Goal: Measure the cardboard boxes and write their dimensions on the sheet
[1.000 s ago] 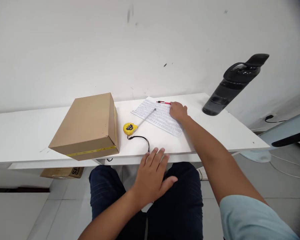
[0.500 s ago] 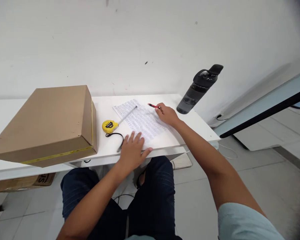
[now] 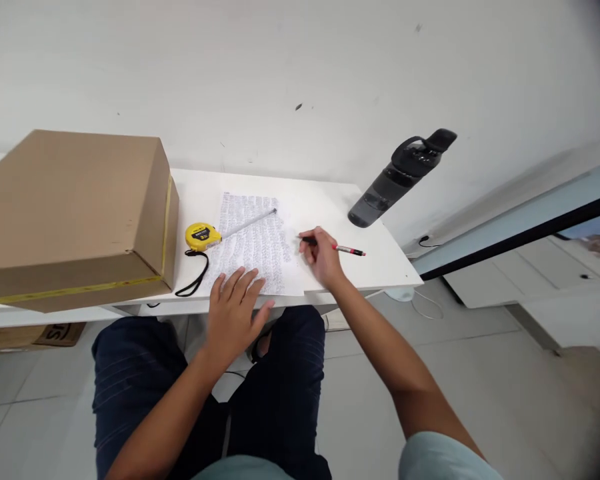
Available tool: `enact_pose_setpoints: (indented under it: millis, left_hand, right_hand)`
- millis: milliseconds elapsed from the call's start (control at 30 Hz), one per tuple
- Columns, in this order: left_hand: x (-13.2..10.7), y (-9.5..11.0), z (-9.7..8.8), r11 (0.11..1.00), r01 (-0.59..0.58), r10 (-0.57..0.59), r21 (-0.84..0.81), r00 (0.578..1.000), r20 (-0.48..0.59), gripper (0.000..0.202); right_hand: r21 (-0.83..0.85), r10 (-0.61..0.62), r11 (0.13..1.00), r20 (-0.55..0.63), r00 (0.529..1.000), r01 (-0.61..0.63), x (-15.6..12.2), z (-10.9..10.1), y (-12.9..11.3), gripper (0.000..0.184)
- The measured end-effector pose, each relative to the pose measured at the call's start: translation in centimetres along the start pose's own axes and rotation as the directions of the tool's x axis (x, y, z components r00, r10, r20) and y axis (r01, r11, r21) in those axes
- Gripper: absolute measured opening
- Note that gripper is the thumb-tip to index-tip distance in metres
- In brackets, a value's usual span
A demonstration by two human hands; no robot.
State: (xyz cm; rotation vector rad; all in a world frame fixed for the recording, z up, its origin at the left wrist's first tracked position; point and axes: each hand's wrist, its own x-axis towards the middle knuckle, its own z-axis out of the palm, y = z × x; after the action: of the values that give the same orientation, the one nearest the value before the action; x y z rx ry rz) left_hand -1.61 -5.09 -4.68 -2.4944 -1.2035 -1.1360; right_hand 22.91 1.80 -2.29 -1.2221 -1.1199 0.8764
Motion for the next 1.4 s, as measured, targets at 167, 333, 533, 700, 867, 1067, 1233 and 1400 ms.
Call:
enact_pose_setpoints:
  millis: [167, 333, 533, 700, 867, 1067, 1233, 1400]
  left_hand:
    - [-1.1, 0.7, 1.6, 0.999, 0.01, -0.013, 0.051, 0.998, 0.06, 0.037]
    - [-1.3, -0.1, 1.9, 1.0, -0.007, 0.005, 0.022, 0.997, 0.081, 0.044]
    - [-1.5, -0.1, 1.9, 0.999, -0.027, 0.025, 0.023, 0.997, 0.072, 0.039]
    - [-1.7, -0.1, 2.0, 1.0, -0.028, 0.027, 0.009, 0.998, 0.058, 0.038]
    - [-2.0, -0.1, 2.2, 1.0, -0.006, 0.007, -0.017, 0.999, 0.037, 0.037]
    - [-2.4, -0.1, 2.7, 0.999, 0.006, -0.005, -0.036, 1.0, 0.01, 0.038]
    - [-2.5, -0.1, 2.8, 0.999, 0.007, -0.006, -0.045, 1.0, 0.006, 0.04]
    - [-2.4, 0.0, 2.7, 0.999, 0.001, -0.001, -0.032, 1.0, 0.001, 0.037]
  right_hand:
    - [-0.192, -0.014, 0.98, 0.162, 0.987, 0.045, -1.7, 0.4, -0.7, 0.049]
    - [-0.369, 0.007, 0.929, 0.046, 0.999, 0.011, -1.8, 0.8, -1.1, 0.052]
    - [-0.442, 0.024, 0.897, 0.023, 0.999, -0.012, -2.0, 0.8, -1.1, 0.05]
    - [-0.439, 0.061, 0.897, 0.012, 0.998, -0.05, -2.1, 0.6, -0.8, 0.046]
    - [-0.487, 0.038, 0.872, -0.014, 0.999, -0.04, -2.3, 0.6, -0.6, 0.049]
    - [-0.519, 0.059, 0.853, -0.023, 0.998, -0.062, -2.4, 0.5, -0.7, 0.05]
    - [-0.508, 0.065, 0.857, -0.067, 0.996, -0.091, -2.5, 0.6, -0.8, 0.051]
    - [-0.502, 0.054, 0.86, -0.097, 0.994, -0.095, -2.5, 0.7, -0.8, 0.048]
